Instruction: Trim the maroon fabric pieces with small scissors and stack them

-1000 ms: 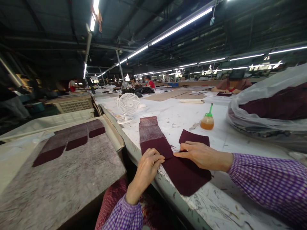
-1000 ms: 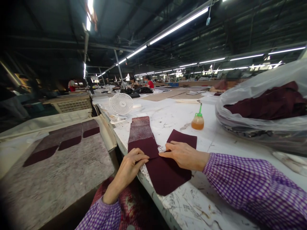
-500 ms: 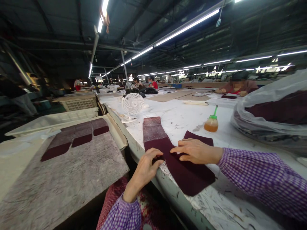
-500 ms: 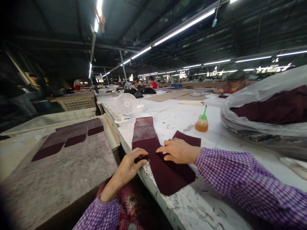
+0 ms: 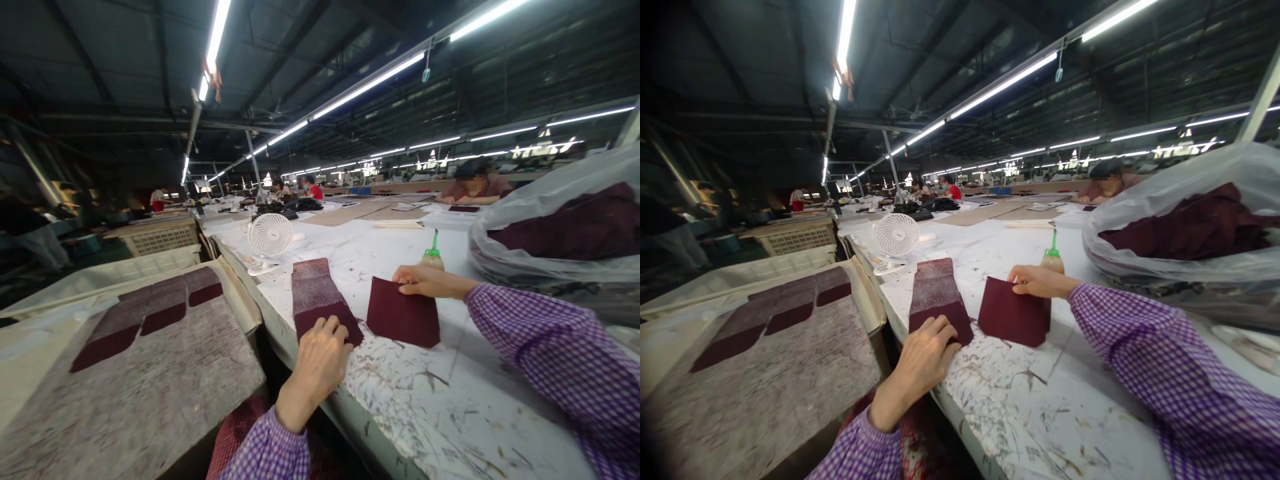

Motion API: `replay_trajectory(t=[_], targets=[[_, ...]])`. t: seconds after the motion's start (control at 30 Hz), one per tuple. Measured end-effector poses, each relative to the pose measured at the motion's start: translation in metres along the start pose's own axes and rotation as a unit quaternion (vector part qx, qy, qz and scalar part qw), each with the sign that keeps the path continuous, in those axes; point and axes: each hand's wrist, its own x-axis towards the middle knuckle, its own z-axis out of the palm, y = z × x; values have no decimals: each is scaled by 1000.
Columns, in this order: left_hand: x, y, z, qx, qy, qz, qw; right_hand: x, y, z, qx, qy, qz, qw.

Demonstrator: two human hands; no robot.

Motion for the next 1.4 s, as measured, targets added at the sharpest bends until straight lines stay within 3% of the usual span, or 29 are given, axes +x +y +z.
replay_trajectory(t=[0.1,0.2,0.27,0.33,0.43,0.57,0.63,0.67,0.8,0.83,0.87,0.93,1.03,1.07,1.13,1.27,1.33,1.4], targets=[[2,1,4,29,18,8,999,2,25,-1,-96,10,68,993],[5,-6,5,-61,51,-67,995,1,22,7,-204,57,62,975],[7,-16,5,-178,68,-147,971,0,3,12,-230,97,-10,968],[9,-27,7,-281,78,-200,935,0,-23,19,-188,105,-116,970],[10,-39,13,-357,92,-229,901,7,-61,35,-120,76,-245,959],[11,-44,21,-429,113,-240,864,26,-84,62,-140,32,-322,936],[11,-45,21,-513,132,-256,809,35,-84,75,-178,34,-317,931],[10,-47,21,-566,150,-272,764,38,-83,80,-195,41,-310,929],[3,-75,8,-721,270,-373,518,38,-78,91,-222,74,-298,925],[-1,-87,2,-728,302,-396,472,37,-78,91,-220,76,-297,926],[-6,-99,-4,-722,333,-419,438,36,-79,91,-218,76,-296,927],[-17,-121,-17,-701,377,-442,413,33,-80,90,-213,75,-295,928],[-31,-134,-35,-669,442,-439,405,32,-82,90,-210,79,-293,929],[-33,-132,-39,-661,459,-425,416,31,-83,90,-211,81,-290,930],[-35,-117,-45,-644,465,-382,472,31,-84,91,-212,81,-281,933],[-29,-70,-51,-606,408,-306,610,33,-85,89,-201,60,-272,939],[-28,-49,-50,-587,363,-293,662,33,-85,85,-163,38,-275,947],[-28,-30,-44,-556,290,-281,726,31,-87,79,-69,8,-237,969]])
